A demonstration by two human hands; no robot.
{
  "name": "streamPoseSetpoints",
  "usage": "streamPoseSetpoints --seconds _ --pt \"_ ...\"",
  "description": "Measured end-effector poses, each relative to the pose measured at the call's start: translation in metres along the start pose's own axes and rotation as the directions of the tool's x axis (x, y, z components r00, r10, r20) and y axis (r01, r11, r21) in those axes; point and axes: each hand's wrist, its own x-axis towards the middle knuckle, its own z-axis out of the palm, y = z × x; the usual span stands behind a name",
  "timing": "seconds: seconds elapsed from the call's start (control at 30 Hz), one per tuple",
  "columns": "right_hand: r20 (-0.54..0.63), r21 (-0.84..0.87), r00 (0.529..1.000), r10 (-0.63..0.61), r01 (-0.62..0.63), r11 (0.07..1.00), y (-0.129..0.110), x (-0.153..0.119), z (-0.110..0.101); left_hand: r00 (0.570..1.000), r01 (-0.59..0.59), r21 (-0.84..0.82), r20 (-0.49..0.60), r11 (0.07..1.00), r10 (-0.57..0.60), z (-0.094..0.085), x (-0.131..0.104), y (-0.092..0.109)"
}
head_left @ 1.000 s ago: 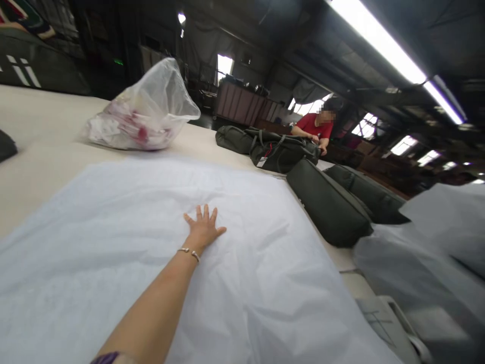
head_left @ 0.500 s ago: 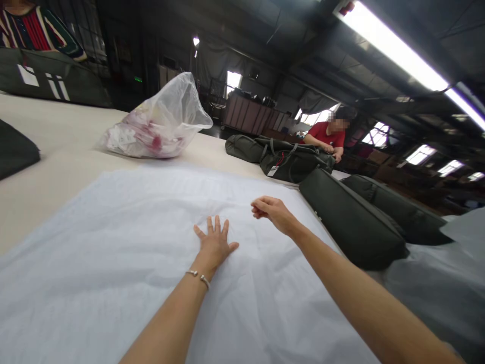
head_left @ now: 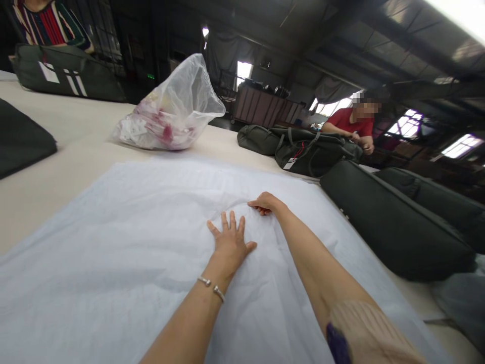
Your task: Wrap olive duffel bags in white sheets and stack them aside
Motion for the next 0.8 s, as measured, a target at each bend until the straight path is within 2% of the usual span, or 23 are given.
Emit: streamPoseSetpoints --seconds 0.13,0.27,0.47,0.57,0.63,0.67,0.73,0.8 --pt "-0.033 -0.118 0.999 0.024 -0.028 0.993 -0.004 0.003 -0.005 1.000 0.000 0.003 0.013 1.000 0.000 -0.002 0.000 0.000" --pt "-0.155 -0.244 0.988 0.008 -0.046 0.969 0.006 -0.001 -0.004 1.000 -0.003 0.007 -0.009 1.000 0.003 -0.003 -0.002 0.000" --pt "-0.240 -0.165 0.966 -0.096 0.057 0.985 0.020 -0.016 -0.020 1.000 -0.007 0.005 -0.015 1.000 0.007 -0.005 -0.004 0.000" --pt "-0.427 -0.145 0.891 -0.153 0.099 0.984 0.018 -0.030 -0.022 1.000 -0.003 0.006 -0.018 1.000 0.003 -0.006 -0.005 0.000" --pt "-0.508 -0.198 0.820 -0.262 0.185 0.963 0.018 -0.040 -0.008 1.000 -0.007 0.003 -0.013 1.000 0.007 -0.005 -0.004 0.000" --pt "-0.490 -0.258 0.798 -0.352 0.253 0.932 0.020 -0.044 0.003 1.000 -0.012 0.002 -0.013 1.000 0.012 -0.004 -0.004 0.000" --pt "-0.333 -0.390 0.785 -0.522 0.390 0.834 0.028 -0.051 0.027 1.000 -0.018 -0.001 -0.025 1.000 0.018 -0.001 -0.003 -0.001" --pt "-0.156 -0.454 0.804 -0.574 0.457 0.765 0.037 -0.054 0.047 0.999 -0.020 0.000 -0.043 1.000 0.020 0.001 -0.001 -0.001"
